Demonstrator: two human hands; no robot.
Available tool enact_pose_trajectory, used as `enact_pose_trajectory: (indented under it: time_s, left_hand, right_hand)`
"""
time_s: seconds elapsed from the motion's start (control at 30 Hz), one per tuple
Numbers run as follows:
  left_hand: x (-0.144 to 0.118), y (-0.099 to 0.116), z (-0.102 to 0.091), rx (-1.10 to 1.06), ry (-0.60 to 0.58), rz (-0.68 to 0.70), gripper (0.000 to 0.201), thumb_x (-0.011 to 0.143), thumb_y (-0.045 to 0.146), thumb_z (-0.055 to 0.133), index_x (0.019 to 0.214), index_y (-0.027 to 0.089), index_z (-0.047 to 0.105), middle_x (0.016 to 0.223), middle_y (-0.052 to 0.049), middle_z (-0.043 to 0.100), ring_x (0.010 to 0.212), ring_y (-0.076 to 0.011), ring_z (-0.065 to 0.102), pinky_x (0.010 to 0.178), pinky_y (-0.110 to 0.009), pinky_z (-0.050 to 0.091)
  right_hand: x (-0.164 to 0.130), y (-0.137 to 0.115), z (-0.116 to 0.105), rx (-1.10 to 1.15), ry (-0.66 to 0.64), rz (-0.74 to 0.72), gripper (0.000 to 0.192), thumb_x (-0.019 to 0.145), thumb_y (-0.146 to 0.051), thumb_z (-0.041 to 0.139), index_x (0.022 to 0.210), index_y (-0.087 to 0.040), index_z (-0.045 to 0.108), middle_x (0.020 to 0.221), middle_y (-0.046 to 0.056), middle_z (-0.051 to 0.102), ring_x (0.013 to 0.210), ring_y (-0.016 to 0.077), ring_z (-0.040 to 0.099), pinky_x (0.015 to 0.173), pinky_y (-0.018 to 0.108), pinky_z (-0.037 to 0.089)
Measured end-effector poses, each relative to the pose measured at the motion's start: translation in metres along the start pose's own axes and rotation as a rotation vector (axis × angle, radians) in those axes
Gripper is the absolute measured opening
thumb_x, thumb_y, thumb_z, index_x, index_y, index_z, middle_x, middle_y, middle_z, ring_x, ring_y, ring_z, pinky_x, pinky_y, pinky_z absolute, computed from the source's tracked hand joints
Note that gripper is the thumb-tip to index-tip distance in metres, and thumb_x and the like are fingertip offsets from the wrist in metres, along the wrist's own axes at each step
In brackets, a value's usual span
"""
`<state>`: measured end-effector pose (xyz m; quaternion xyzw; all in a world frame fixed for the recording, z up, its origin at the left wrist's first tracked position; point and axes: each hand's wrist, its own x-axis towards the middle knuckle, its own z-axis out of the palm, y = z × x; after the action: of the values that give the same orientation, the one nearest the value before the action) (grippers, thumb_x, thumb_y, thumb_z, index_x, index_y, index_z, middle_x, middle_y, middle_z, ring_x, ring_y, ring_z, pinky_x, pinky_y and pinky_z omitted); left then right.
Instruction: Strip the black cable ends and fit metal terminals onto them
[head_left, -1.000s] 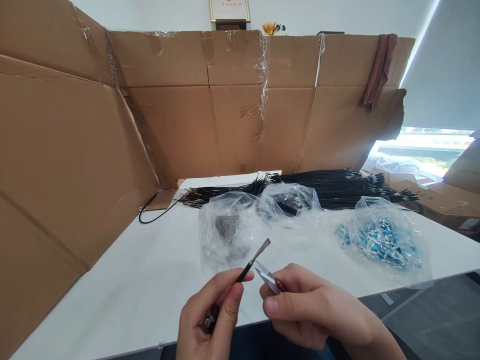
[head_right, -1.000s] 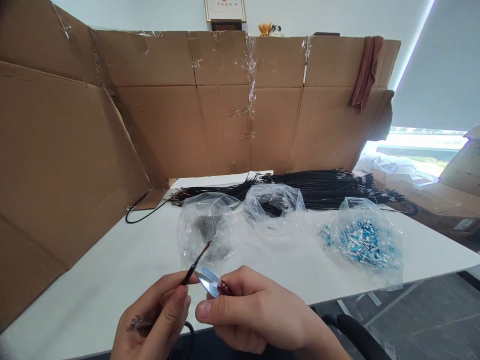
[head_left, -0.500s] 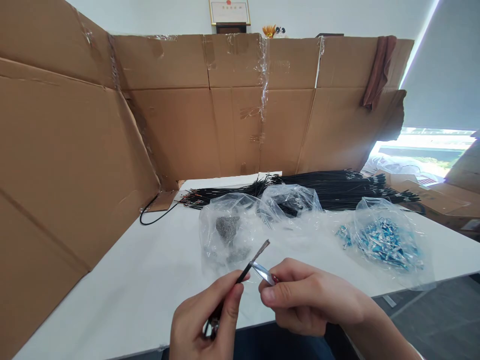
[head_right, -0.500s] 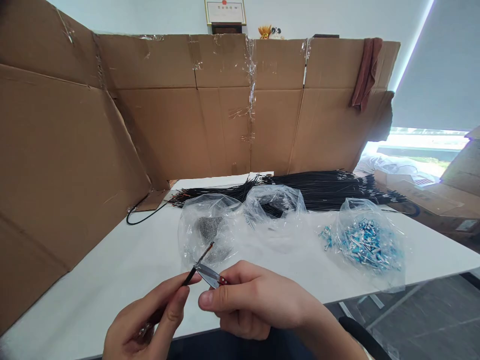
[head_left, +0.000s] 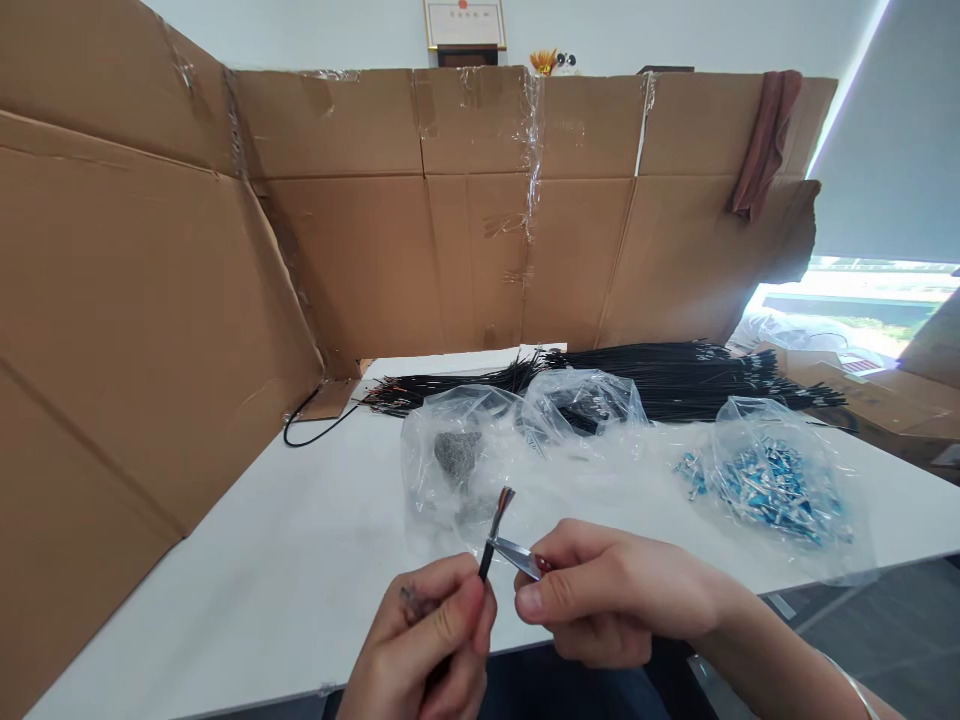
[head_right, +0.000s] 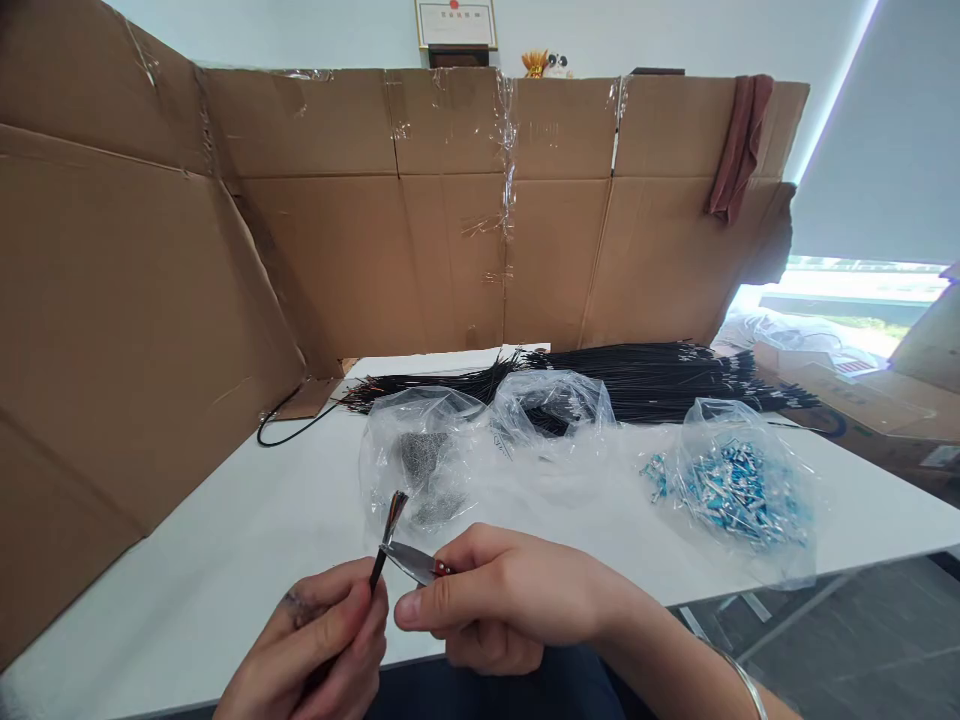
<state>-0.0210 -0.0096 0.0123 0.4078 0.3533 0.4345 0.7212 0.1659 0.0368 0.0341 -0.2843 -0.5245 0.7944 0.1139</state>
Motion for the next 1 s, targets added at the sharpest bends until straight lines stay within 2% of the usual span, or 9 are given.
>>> enact_pose_trajectory:
  time_s: [0.07,0.13,0.27,0.33,0.43,0.5,0.6,0.73,1.0]
  left_hand:
    - [0.007,-0.005,-0.006,-0.176,-0.185,-0.086,0.042,0.078,0.047,0.067,0.053,0.020,0.047,0.029,0.012,0.017,0.026,-0.0010,0.004,0.030,-0.017,0.005]
    - [0.015,-0.017,-0.010,-0.223,-0.274,-0.077,0.053,0.073,0.050,0.070,0.045,0.022,0.035,0.025,0.012,0.014,0.022,-0.0016,0.004,0.027,-0.018,0.006]
    - [0.025,-0.043,-0.010,-0.141,-0.254,-0.047,0.075,0.054,0.074,0.073,0.038,0.026,0.018,0.021,0.010,0.007,0.021,-0.0041,0.006,0.026,-0.022,0.008]
    - [0.024,-0.045,-0.007,-0.150,-0.251,-0.041,0.075,0.058,0.077,0.068,0.038,0.026,0.017,0.020,0.011,0.005,0.020,-0.0041,0.005,0.027,-0.022,0.009]
    - [0.018,-0.032,-0.001,-0.207,-0.232,0.003,0.065,0.071,0.067,0.066,0.044,0.024,0.027,0.023,0.011,0.012,0.023,-0.0027,0.007,0.032,-0.020,0.013]
    - [0.014,-0.022,0.004,-0.208,-0.200,0.038,0.053,0.077,0.059,0.067,0.051,0.021,0.039,0.028,0.012,0.019,0.027,-0.0023,0.010,0.034,-0.018,0.014]
    - [0.012,-0.017,0.012,-0.051,-0.016,0.120,0.044,0.083,0.057,0.062,0.064,0.019,0.051,0.035,0.011,0.025,0.032,-0.0029,0.014,0.036,-0.017,0.016]
    - [0.013,-0.023,0.022,0.282,0.269,0.256,0.047,0.085,0.060,0.056,0.063,0.019,0.048,0.039,0.010,0.027,0.038,-0.0051,0.021,0.041,-0.021,0.016]
    - [0.013,-0.027,0.027,0.458,0.471,0.346,0.050,0.084,0.065,0.053,0.063,0.019,0.049,0.044,0.008,0.031,0.042,-0.0066,0.025,0.044,-0.023,0.018]
  right_hand:
    - [0.001,-0.002,-0.002,0.017,-0.090,0.000,0.046,0.077,-0.051,0.072,0.063,-0.020,0.040,0.039,-0.013,0.029,0.033,0.0022,0.018,0.030,0.019,0.008]
    - [0.002,-0.003,-0.005,0.022,-0.172,-0.013,0.046,0.078,-0.050,0.072,0.062,-0.020,0.040,0.039,-0.013,0.028,0.033,0.0021,0.017,0.031,0.020,0.008]
    - [0.006,-0.002,-0.014,-0.006,-0.321,-0.038,0.051,0.076,-0.052,0.074,0.057,-0.020,0.038,0.042,-0.013,0.024,0.035,0.0017,0.017,0.034,0.021,0.009]
    - [0.010,0.003,-0.022,-0.125,-0.302,-0.097,0.050,0.075,-0.052,0.074,0.057,-0.019,0.041,0.045,-0.012,0.029,0.038,0.0020,0.023,0.037,0.021,0.014]
    - [0.019,0.017,-0.033,-0.277,-0.090,-0.331,0.044,0.077,-0.049,0.074,0.063,-0.017,0.048,0.050,-0.008,0.039,0.045,0.0036,0.031,0.041,0.020,0.021]
    - [0.026,0.026,-0.035,-0.153,0.081,-0.541,0.041,0.076,-0.050,0.074,0.070,-0.017,0.051,0.053,-0.009,0.039,0.043,0.0031,0.028,0.039,0.019,0.019]
    - [0.033,0.030,-0.025,0.060,0.331,-0.751,0.038,0.076,-0.049,0.075,0.082,-0.018,0.054,0.063,-0.008,0.043,0.041,0.0008,0.020,0.038,0.019,0.013]
    - [0.032,0.020,0.002,-0.005,0.595,-0.782,0.027,0.078,-0.038,0.075,0.084,-0.019,0.058,0.074,-0.004,0.051,0.047,0.0023,0.028,0.043,0.020,0.020]
    - [0.033,0.015,0.024,-0.131,0.793,-0.789,0.018,0.082,-0.035,0.068,0.081,-0.017,0.065,0.063,-0.004,0.050,0.051,0.0069,0.030,0.047,0.021,0.028]
